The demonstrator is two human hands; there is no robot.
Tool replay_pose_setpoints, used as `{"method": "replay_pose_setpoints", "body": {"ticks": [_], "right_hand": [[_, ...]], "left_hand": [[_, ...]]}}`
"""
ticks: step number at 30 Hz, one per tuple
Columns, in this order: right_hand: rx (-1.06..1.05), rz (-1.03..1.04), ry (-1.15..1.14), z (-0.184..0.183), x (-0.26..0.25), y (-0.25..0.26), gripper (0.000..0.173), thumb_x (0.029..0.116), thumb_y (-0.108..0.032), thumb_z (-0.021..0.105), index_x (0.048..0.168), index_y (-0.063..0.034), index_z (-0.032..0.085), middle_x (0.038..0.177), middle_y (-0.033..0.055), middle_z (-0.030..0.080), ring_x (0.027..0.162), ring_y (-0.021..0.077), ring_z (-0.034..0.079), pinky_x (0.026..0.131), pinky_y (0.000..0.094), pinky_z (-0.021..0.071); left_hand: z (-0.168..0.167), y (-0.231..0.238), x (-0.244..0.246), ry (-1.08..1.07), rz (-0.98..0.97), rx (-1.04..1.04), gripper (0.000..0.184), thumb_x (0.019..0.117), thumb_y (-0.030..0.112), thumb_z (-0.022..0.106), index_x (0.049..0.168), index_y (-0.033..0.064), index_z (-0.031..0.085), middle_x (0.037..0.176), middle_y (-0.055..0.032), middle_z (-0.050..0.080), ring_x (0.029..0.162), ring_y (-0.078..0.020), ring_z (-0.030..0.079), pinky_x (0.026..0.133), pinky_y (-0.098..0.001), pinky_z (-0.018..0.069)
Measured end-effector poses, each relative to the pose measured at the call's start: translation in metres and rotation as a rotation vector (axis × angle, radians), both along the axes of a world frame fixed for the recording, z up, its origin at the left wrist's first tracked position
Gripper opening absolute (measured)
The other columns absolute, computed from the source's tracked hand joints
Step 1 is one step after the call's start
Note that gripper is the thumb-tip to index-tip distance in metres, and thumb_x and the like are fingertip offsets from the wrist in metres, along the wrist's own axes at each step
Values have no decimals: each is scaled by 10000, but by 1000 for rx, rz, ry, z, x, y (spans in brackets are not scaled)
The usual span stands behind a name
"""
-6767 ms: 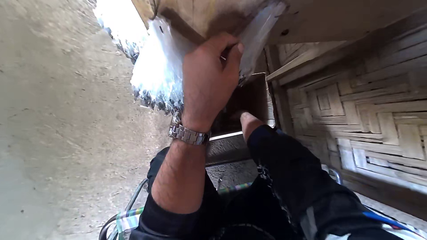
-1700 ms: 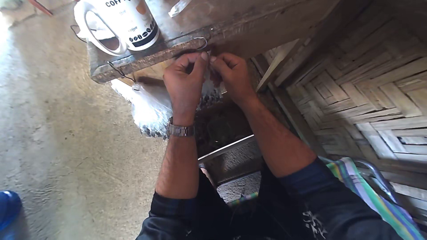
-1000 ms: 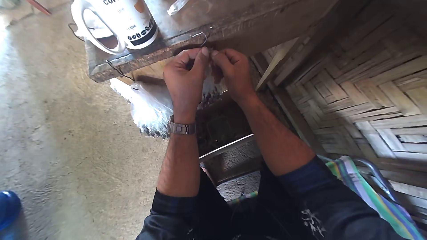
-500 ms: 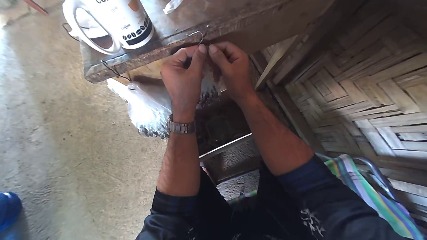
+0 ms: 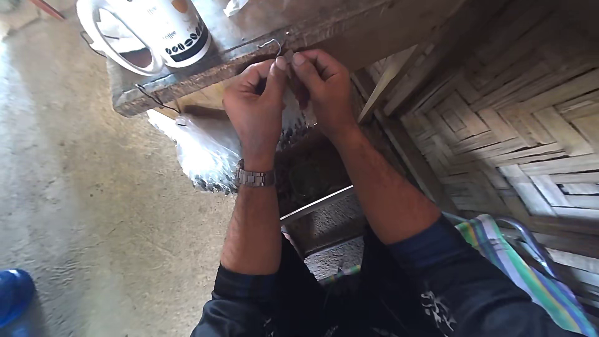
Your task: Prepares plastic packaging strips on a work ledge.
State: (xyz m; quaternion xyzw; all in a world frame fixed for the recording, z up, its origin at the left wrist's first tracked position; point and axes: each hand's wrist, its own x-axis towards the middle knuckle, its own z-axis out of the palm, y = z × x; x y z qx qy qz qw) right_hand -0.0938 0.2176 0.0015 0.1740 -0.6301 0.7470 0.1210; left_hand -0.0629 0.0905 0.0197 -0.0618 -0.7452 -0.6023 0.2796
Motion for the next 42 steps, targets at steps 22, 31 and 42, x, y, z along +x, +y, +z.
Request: {"method": "replay_pose_setpoints", "body": {"ticks": [22,31,42], "right_hand": [[-59,111,-161,-13,-5,-15,203,1058,-139,569,1074,37,669,792,70,656,596,128,607,521,271,546],[162,-27,-120,-32,-10,-22,168,1016,-164,640,1047,-13,705,827,42,684,655,96,628,605,266,559],[972,118,-616,-111,-43,62,298,996,-264,611,1149,-12,658,899,112,709,727,206,683,696,438,592]], "left_hand": [[-6,-7,1,-43,139,-97,135,979,215,702,934,100,758,763,48,710,610,-42,644,554,-235,554],[-14,-16,7,-57,282,-252,162,981,280,695,959,131,755,784,78,709,646,8,634,594,-211,542],[-5,-24,35,66,180,-44,118,1008,158,651,956,68,708,791,32,690,647,-50,661,551,-239,577]]}}
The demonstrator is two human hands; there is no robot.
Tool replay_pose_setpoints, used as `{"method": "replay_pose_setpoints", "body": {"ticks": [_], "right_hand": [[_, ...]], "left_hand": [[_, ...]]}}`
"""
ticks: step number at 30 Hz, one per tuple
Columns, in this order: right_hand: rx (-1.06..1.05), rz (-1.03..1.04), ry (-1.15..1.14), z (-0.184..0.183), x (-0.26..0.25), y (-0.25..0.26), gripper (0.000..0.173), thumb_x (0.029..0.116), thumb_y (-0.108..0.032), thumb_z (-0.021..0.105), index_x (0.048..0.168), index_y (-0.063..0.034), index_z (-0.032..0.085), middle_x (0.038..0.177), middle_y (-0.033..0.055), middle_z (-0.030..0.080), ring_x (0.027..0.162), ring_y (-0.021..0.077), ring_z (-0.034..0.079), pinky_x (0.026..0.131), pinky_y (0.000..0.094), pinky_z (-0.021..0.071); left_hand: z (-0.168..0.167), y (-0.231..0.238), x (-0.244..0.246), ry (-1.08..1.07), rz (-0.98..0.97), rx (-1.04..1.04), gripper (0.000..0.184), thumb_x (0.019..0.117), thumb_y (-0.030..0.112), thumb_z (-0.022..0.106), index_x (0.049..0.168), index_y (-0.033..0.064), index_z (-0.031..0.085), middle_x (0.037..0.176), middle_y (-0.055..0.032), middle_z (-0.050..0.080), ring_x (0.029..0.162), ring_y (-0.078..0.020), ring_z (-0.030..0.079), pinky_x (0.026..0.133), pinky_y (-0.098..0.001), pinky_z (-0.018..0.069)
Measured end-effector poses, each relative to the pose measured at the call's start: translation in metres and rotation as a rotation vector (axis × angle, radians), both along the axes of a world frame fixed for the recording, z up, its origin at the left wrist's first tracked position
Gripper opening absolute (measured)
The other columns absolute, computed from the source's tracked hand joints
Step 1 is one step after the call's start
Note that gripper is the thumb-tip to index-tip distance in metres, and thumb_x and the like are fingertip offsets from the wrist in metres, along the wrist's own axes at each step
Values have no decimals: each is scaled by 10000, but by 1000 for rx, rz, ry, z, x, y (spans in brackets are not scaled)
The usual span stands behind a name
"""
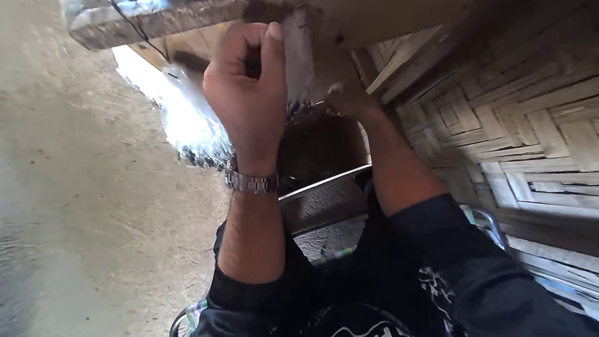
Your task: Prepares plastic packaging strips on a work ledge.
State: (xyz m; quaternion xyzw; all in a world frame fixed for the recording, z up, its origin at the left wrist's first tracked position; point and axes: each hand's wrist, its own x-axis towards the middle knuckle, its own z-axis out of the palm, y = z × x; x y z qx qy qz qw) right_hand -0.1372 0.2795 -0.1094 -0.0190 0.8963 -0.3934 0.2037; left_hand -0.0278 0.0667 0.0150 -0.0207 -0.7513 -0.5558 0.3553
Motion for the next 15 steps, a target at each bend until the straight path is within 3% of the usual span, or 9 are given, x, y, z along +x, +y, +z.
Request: {"method": "replay_pose_setpoints", "body": {"ticks": [3,5,7,8,10,12,13,15], "right_hand": [[268,138,-235,-67,2,8,310,1013,-263,570,1122,0,694,979,184,709,822,303,693,751,532,571],[526,275,-390,-99,16,5,325,988,-256,593,1100,36,682,1086,246,683,1014,386,674,867,621,520],[739,351,-489,-125,37,0,426,960,-368,654,1136,15,717,1216,255,674,1184,419,628,982,685,463],[782,339,-504,-123,51,-6,457,946,-392,667,1161,8,721,1252,255,665,1218,423,612,1007,686,445],[809,408,-668,-79,69,-31,493,1044,-355,565,1377,6,598,1453,244,544,1377,394,500,1132,596,374],[788,465,-728,-72,77,-46,485,1068,-298,527,1434,20,537,1502,243,498,1409,381,468,1156,547,361],[764,454,-707,-96,79,-45,485,1059,-297,550,1421,26,552,1489,246,512,1404,385,474,1159,552,355],[715,384,-586,-171,79,-31,504,947,-342,702,1280,34,663,1342,259,622,1288,409,569,1083,612,422]], "left_hand": [[0,-5,8,-9,-17,40,116,1012,153,651,960,62,703,779,27,680,626,-59,650,540,-240,571],[-3,-10,10,-25,-26,47,111,1011,154,653,970,66,707,790,26,689,638,-62,658,552,-243,576],[-6,-16,11,-23,-34,67,102,1005,140,661,970,59,712,798,16,696,650,-70,664,555,-246,577],[-8,-19,11,-14,-42,82,94,1001,126,663,968,51,708,802,8,696,656,-77,667,556,-249,580],[-11,-26,12,0,-61,122,91,1001,103,656,970,30,701,808,-6,689,656,-91,663,553,-256,579],[-13,-31,11,14,-69,167,87,1001,82,646,968,17,695,792,-10,680,640,-95,652,539,-257,572],[-14,-33,10,25,-72,187,84,1000,72,644,960,13,689,777,-10,671,627,-95,642,530,-256,562],[-14,-35,9,31,-85,218,88,1005,67,636,959,8,683,761,-9,661,609,-95,625,516,-255,549]]}}
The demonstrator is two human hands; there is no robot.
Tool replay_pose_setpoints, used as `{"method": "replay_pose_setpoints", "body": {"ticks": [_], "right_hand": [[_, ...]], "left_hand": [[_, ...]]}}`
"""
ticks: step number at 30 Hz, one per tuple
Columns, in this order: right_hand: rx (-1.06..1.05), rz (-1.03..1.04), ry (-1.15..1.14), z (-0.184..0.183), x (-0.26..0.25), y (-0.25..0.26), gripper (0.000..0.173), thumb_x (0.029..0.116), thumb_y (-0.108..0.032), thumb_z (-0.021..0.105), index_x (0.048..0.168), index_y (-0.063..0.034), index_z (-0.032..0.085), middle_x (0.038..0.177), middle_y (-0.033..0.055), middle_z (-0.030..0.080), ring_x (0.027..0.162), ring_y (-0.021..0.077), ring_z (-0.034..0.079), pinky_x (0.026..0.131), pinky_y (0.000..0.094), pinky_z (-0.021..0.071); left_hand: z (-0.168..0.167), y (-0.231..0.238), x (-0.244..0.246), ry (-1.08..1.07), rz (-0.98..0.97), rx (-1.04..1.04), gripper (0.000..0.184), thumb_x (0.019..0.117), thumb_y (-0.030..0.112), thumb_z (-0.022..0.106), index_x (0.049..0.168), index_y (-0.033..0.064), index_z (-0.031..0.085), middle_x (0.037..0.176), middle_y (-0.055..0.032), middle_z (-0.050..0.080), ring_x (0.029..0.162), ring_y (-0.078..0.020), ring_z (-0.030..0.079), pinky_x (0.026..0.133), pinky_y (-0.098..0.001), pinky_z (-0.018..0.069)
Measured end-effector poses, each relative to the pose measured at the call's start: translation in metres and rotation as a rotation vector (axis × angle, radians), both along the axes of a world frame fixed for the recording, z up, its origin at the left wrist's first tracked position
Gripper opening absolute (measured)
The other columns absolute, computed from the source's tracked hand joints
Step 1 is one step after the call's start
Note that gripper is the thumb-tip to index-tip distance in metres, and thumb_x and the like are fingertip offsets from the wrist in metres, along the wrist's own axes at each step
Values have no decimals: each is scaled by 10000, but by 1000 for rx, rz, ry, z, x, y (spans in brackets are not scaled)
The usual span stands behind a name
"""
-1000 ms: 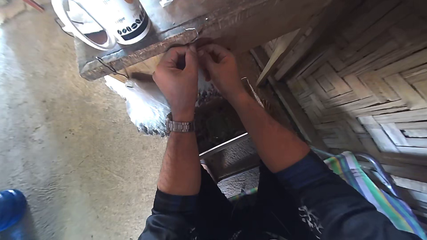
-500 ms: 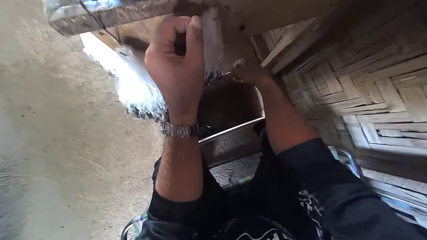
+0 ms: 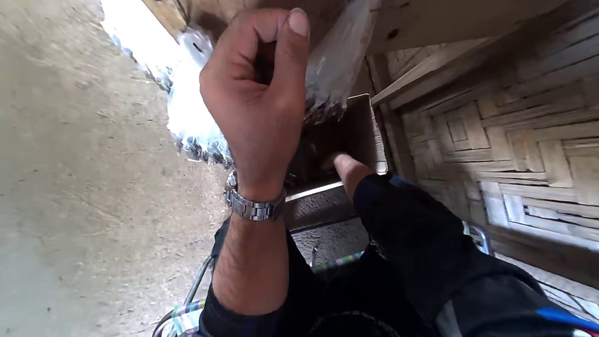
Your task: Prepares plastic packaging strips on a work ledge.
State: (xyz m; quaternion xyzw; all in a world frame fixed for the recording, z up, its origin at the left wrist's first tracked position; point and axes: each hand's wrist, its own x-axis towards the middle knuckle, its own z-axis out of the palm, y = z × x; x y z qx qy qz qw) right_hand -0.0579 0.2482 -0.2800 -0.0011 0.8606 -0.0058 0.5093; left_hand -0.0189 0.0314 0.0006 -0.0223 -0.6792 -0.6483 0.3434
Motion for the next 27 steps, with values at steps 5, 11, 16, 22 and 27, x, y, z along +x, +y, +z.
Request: {"method": "replay_pose_setpoints", "body": {"ticks": [5,11,16,22,27], "right_hand": [[17,27,-63,-13,-23,17,542,945,-435,677,1293,-19,670,1356,229,622,1295,392,567,1072,650,416],[-507,-379,-82,83,-67,31,219,978,-137,603,1138,-13,687,984,119,713,825,212,696,777,411,598],[-1020,-480,-21,175,-60,54,309,954,45,561,1246,16,658,1167,141,695,921,208,702,840,378,609],[-1121,-339,267,238,-32,62,264,966,-113,693,1197,14,688,1069,124,714,913,192,704,858,381,609],[-1209,-200,449,267,-24,58,192,979,-187,692,1083,-28,723,914,43,711,803,105,668,774,313,593]], "left_hand": [[-4,2,-4,-8,-21,31,97,1008,89,645,968,11,687,759,-13,664,604,-100,624,510,-259,545],[-3,6,0,-46,-188,20,137,1028,136,629,1025,16,695,805,-20,676,647,-118,644,556,-281,570],[-4,4,3,-156,-353,-102,199,1039,202,618,1098,44,724,884,-22,725,690,-101,671,608,-280,592],[-9,7,20,-320,-449,-481,194,1029,229,631,1182,167,734,1031,-1,739,829,-104,703,757,-357,619],[-11,15,25,-369,-458,-585,203,1037,240,624,1200,185,732,1105,-18,730,918,-136,709,824,-428,610]]}}
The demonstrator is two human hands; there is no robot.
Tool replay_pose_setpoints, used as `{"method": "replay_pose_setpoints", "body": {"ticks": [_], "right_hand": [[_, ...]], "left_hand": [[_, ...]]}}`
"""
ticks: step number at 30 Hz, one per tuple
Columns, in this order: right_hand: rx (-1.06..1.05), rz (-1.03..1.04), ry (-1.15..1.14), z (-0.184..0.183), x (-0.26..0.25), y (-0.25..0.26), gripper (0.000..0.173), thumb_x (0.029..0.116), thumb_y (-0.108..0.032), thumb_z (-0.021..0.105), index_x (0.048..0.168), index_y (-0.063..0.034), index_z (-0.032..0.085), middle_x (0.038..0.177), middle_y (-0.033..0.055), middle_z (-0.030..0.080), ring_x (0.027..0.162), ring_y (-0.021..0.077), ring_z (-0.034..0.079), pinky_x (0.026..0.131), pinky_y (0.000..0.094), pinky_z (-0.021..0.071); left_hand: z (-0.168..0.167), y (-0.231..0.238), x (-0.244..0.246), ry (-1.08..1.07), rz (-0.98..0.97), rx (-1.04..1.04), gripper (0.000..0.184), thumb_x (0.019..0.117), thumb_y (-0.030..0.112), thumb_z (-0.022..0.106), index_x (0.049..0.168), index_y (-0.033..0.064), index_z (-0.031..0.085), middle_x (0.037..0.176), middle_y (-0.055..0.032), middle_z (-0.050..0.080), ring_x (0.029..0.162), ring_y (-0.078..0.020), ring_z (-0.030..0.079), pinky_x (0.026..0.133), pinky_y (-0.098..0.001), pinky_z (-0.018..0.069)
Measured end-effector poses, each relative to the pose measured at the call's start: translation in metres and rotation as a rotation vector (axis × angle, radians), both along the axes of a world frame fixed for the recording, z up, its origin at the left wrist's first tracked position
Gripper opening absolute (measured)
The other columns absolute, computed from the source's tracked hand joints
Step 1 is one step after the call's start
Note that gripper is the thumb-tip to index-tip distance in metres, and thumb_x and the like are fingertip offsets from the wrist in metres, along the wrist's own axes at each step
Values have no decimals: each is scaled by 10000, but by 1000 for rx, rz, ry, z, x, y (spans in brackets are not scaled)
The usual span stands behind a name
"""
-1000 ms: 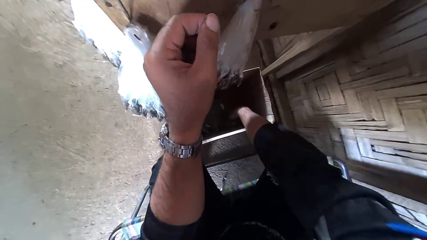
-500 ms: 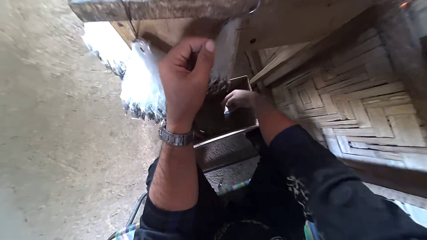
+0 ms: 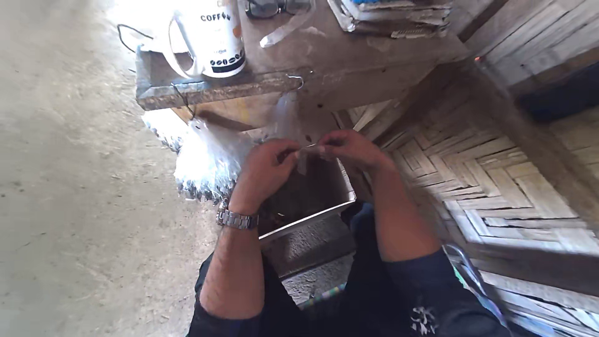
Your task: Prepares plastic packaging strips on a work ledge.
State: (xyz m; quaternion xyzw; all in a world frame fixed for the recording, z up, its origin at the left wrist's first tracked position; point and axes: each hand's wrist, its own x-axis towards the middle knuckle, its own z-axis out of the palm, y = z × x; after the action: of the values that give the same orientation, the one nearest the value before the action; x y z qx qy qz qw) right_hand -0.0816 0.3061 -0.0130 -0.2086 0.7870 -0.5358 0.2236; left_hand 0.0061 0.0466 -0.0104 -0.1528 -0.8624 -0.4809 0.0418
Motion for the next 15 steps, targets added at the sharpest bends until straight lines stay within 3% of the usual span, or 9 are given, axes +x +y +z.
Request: {"method": "replay_pose_setpoints", "body": {"ticks": [5,6,8,10,12,15], "right_hand": [[-118,-31,132,6,4,-4,186,980,-210,686,1056,-49,740,959,22,716,870,92,660,810,306,573],[-130,-44,142,7,5,-4,182,983,-210,681,1052,-50,736,952,17,710,865,87,655,809,299,569],[-153,-84,176,10,6,-3,177,995,-207,665,1038,-47,727,913,5,700,819,67,648,771,269,568],[-180,-130,193,11,5,-1,191,1005,-232,651,1028,-56,724,877,-2,693,767,62,634,715,256,559],[-198,-164,212,13,5,1,202,1009,-242,645,1018,-56,723,866,-4,689,744,57,621,685,247,545],[-226,-181,200,13,5,6,174,1011,-210,641,1008,-57,723,844,-24,682,735,30,607,684,221,531]], "left_hand": [[0,11,-6,-129,24,83,371,1035,401,610,1349,208,650,1180,-9,722,933,-129,709,805,-401,613],[0,13,-6,-144,15,103,424,1027,409,622,1398,204,615,1234,-12,707,997,-131,704,847,-401,608],[-3,16,-7,-151,-19,124,563,970,393,709,1473,211,531,1260,1,690,1049,-114,694,884,-374,608],[-4,21,-6,-142,-24,108,660,908,336,801,1479,242,485,1194,31,707,983,-100,708,826,-349,629],[-5,26,-6,-77,10,48,546,948,266,759,1432,217,511,1129,28,722,927,-97,717,789,-345,636],[-4,27,-5,54,99,67,208,1037,253,634,1223,166,667,968,9,737,767,-101,707,679,-333,624]]}}
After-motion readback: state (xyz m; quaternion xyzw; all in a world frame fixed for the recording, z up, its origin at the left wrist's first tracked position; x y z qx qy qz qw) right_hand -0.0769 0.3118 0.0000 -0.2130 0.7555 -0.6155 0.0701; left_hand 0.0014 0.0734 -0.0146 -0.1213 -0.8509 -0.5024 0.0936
